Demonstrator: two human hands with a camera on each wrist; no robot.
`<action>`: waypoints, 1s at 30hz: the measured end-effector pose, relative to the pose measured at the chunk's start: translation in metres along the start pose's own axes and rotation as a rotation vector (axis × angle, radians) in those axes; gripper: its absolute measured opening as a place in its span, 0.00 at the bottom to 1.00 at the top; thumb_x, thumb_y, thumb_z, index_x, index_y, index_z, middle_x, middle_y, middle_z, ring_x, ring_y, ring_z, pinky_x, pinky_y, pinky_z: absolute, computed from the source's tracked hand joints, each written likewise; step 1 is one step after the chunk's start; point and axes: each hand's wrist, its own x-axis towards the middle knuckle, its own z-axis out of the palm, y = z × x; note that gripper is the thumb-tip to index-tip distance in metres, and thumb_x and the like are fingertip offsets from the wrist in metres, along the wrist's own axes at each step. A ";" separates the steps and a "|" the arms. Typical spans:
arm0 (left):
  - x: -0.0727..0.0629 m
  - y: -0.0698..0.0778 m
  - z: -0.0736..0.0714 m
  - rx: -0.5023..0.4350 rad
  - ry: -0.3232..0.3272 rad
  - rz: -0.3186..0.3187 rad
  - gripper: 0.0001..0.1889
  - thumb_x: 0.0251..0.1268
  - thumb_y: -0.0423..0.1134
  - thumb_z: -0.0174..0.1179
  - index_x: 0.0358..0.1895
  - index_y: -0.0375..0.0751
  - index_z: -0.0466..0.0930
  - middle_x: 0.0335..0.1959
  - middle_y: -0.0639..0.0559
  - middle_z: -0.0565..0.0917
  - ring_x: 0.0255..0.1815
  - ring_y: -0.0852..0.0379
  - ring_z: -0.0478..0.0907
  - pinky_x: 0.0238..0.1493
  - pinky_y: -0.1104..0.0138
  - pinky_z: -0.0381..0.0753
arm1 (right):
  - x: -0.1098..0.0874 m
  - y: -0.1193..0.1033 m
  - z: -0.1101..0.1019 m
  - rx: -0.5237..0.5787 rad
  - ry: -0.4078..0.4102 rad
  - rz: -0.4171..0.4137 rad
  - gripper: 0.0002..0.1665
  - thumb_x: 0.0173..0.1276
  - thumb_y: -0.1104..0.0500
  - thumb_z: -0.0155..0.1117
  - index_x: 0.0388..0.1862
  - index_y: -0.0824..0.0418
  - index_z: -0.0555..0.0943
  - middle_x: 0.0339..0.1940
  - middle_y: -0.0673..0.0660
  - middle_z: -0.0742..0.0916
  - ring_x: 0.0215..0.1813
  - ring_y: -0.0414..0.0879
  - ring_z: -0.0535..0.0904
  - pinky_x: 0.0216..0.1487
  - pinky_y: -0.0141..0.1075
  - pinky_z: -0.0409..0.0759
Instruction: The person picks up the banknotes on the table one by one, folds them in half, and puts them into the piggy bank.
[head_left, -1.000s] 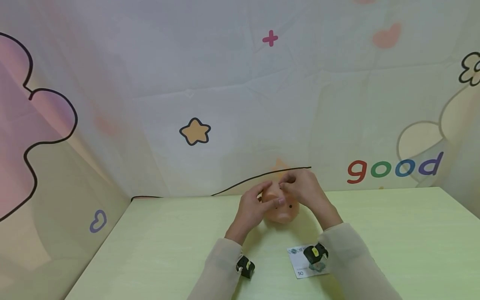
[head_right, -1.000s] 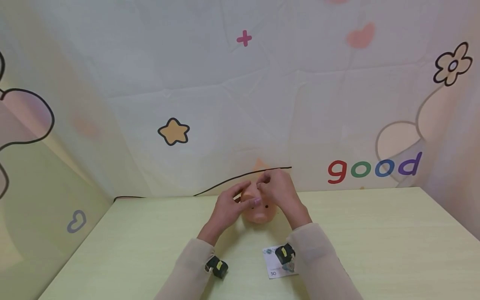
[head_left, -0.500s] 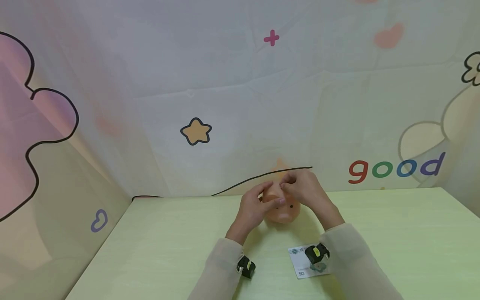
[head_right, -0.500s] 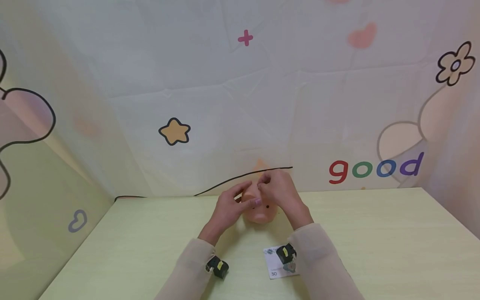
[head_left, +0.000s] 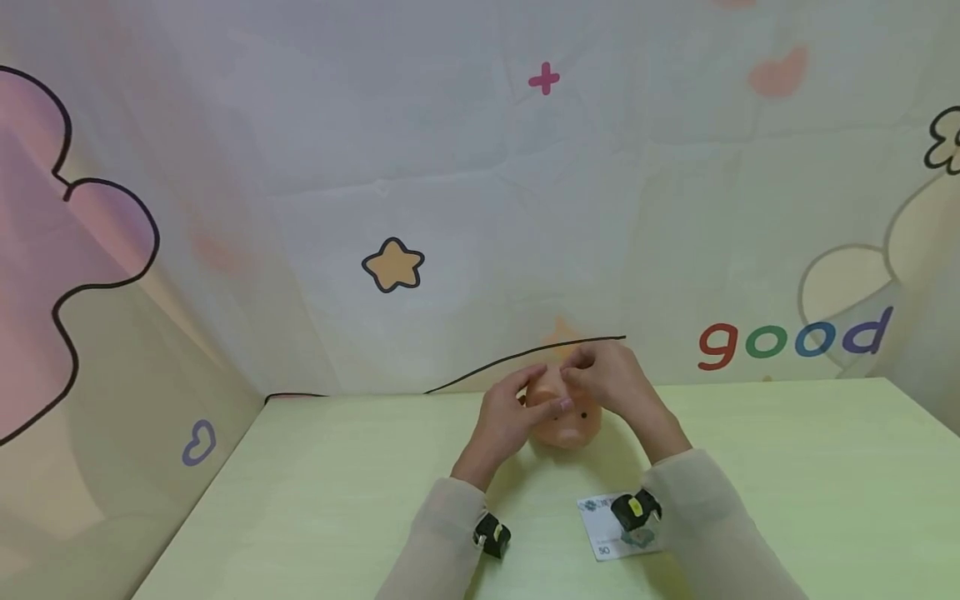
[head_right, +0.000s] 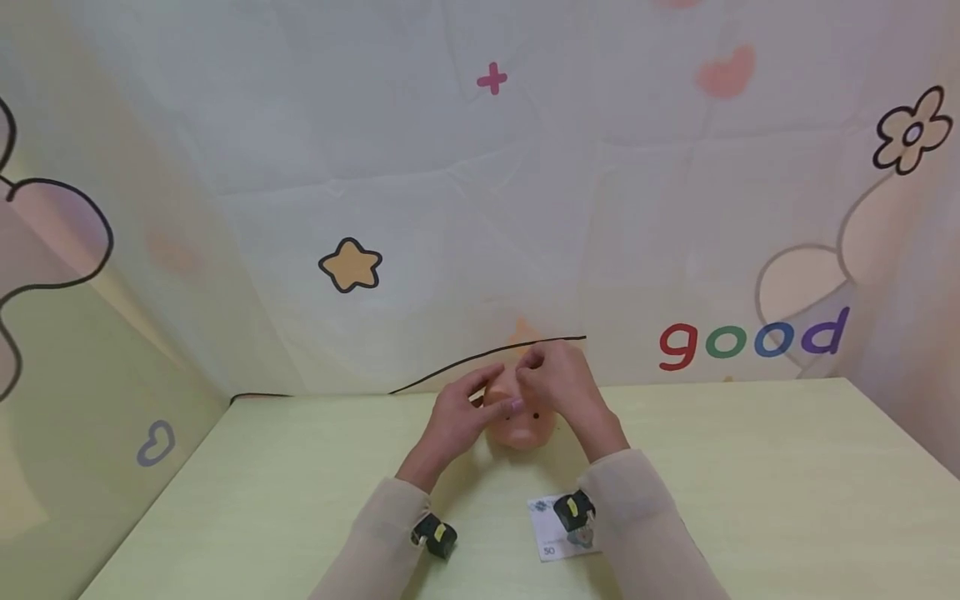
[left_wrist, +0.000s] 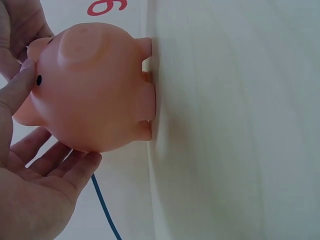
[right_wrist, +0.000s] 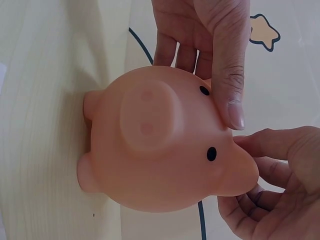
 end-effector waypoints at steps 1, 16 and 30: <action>0.000 0.000 0.000 0.003 -0.001 0.000 0.36 0.67 0.50 0.76 0.76 0.44 0.76 0.72 0.49 0.79 0.69 0.46 0.77 0.63 0.55 0.82 | -0.001 0.000 0.000 0.004 0.001 0.004 0.06 0.72 0.67 0.67 0.39 0.67 0.89 0.39 0.59 0.91 0.43 0.54 0.85 0.46 0.48 0.85; -0.009 0.007 -0.005 0.075 0.019 -0.021 0.37 0.68 0.53 0.74 0.76 0.45 0.74 0.76 0.46 0.74 0.78 0.43 0.68 0.72 0.44 0.72 | -0.010 0.004 -0.007 0.019 0.003 -0.048 0.06 0.74 0.64 0.68 0.42 0.65 0.88 0.40 0.57 0.90 0.43 0.53 0.85 0.46 0.47 0.85; -0.027 0.043 -0.010 0.097 0.028 0.201 0.25 0.71 0.40 0.72 0.68 0.40 0.82 0.66 0.50 0.83 0.65 0.48 0.80 0.64 0.54 0.81 | -0.025 0.012 -0.045 -0.079 -0.096 -0.103 0.06 0.73 0.61 0.71 0.44 0.63 0.88 0.39 0.54 0.89 0.43 0.51 0.84 0.46 0.48 0.85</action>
